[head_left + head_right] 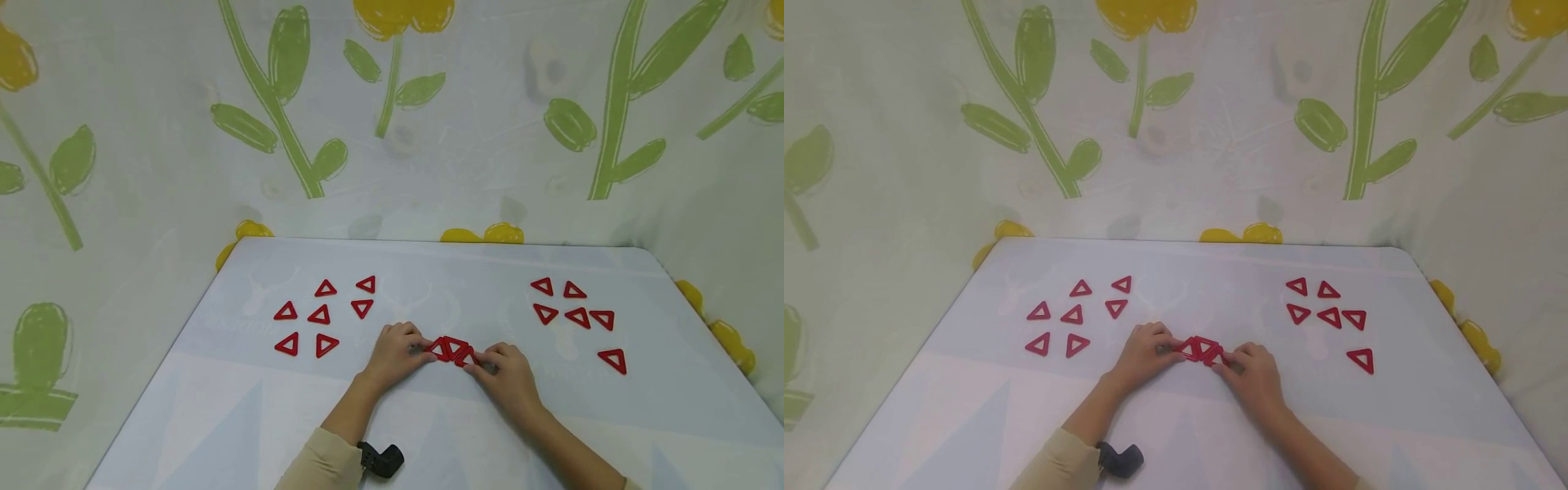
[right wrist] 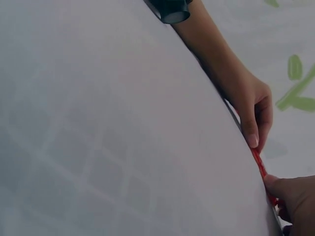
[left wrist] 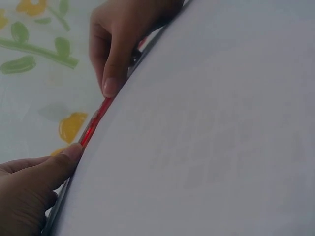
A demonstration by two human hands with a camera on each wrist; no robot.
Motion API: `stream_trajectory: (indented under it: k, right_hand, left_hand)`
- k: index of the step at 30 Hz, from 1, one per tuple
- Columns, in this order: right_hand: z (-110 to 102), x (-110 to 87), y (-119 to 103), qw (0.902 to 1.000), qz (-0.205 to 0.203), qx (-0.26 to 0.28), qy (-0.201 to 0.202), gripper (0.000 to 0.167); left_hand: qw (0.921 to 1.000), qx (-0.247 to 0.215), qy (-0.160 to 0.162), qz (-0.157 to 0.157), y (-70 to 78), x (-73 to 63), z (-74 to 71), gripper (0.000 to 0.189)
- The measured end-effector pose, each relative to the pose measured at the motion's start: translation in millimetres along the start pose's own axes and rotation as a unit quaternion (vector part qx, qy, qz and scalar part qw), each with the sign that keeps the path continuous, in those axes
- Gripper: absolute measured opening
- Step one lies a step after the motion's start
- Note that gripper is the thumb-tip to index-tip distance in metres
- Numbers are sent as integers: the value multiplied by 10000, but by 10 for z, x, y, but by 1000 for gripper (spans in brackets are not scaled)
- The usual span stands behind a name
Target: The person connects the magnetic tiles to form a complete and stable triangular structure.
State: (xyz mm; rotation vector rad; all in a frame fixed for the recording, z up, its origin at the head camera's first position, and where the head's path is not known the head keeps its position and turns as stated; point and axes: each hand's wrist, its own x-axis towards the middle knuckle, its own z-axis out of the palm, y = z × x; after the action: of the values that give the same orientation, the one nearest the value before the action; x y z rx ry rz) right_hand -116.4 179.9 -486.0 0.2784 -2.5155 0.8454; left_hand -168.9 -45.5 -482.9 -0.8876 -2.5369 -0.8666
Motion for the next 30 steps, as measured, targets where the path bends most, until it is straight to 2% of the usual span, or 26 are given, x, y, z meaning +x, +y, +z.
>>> stream_trajectory:
  k: [3, 10, 14, 21, 30]
  right_hand:
    - [18, -11, 7, 10000, 8, -20, 46, 31]
    - [-8, -11, 15, 9997, 152, 120, -147, 32]
    - [-54, 12, 15, 9997, 158, 2, -185, 31]
    - [-154, 73, 78, 9993, 301, -61, -189, 33]
    - [-255, 140, 311, 9996, 122, -187, 176, 33]
  left_hand:
    - [10000, -23, 5, 17, 0, -4, 2, 24]
    - [9999, -85, 64, -8, -36, -8, 26, 24]
    - [9999, -95, 72, -12, -58, -6, 49, 23]
    - [9994, -271, -89, -174, -52, 5, 42, 24]
    - [9992, -295, -174, -227, -41, 7, 21, 23]
